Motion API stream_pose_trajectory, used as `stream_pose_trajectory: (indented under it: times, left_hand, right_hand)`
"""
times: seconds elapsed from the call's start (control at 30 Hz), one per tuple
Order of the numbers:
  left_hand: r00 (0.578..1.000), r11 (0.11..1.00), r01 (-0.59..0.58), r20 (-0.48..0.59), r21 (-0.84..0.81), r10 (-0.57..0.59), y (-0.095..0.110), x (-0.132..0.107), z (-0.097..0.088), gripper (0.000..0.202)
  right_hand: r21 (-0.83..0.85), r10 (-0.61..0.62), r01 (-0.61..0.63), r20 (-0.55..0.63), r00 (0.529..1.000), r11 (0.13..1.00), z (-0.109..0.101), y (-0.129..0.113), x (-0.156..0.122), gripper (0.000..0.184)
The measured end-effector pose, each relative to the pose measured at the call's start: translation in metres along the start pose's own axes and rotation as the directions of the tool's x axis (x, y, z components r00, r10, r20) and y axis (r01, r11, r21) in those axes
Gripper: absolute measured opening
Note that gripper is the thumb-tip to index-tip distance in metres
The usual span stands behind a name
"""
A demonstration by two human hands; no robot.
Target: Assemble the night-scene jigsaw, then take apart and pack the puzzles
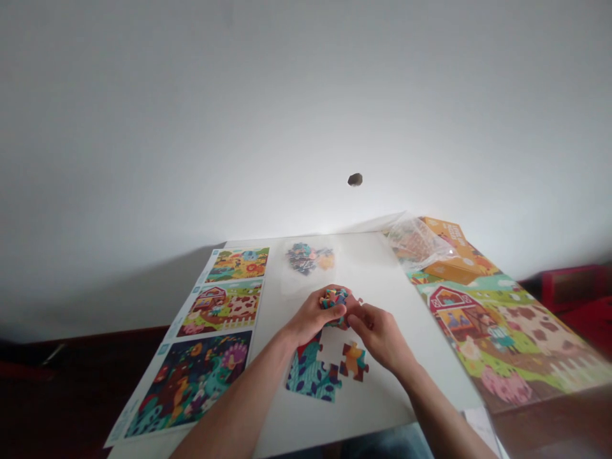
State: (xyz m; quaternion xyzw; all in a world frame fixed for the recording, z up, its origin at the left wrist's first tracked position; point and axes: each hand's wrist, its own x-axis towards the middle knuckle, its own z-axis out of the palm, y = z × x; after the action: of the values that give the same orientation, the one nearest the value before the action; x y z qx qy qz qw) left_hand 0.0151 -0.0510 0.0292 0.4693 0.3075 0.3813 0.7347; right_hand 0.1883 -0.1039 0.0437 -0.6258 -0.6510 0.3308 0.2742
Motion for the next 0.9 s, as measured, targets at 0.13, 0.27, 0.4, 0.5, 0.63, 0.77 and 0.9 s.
stream_pose_trajectory:
  times: [0.13,0.27,0.4,0.5,0.63,0.77,0.9]
  left_hand:
    - [0.998,0.996,-0.010,-0.064,0.092,0.016,-0.002,0.002,-0.003,0.036]
    - [0.978,1.000,-0.003,-0.210,0.023,0.008,-0.007,0.007,-0.010,0.042]
    - [0.972,1.000,0.014,-0.236,0.023,-0.008,-0.008,0.009,-0.013,0.043]
    - [0.977,0.999,0.015,-0.212,0.046,-0.005,-0.005,0.007,-0.011,0.041]
    - [0.999,0.999,0.019,-0.037,0.051,-0.017,0.000,0.001,-0.006,0.041]
    - [0.994,0.998,0.059,0.086,0.030,-0.061,0.004,-0.004,-0.001,0.042]
    - [0.997,0.996,0.072,0.008,-0.056,-0.072,0.009,-0.003,-0.004,0.039]
  right_hand:
    - [-0.243,-0.008,0.003,-0.016,1.000,0.970,0.003,-0.005,-0.014,0.025]
    - [-0.482,0.017,0.021,0.073,0.997,0.876,0.008,-0.006,-0.033,0.047]
    - [-0.401,0.014,0.036,0.123,0.992,0.915,0.004,-0.004,-0.034,0.031]
    - [-0.122,0.005,0.007,0.093,0.996,0.993,-0.003,-0.006,-0.025,0.013]
    - [0.190,-0.024,0.041,-0.090,0.996,0.981,-0.008,-0.009,-0.010,0.008]
    - [0.179,-0.067,0.111,-0.232,0.970,0.978,0.000,-0.006,0.000,0.021]
    - [0.151,-0.031,0.083,-0.318,0.948,0.985,0.025,-0.009,-0.008,0.053]
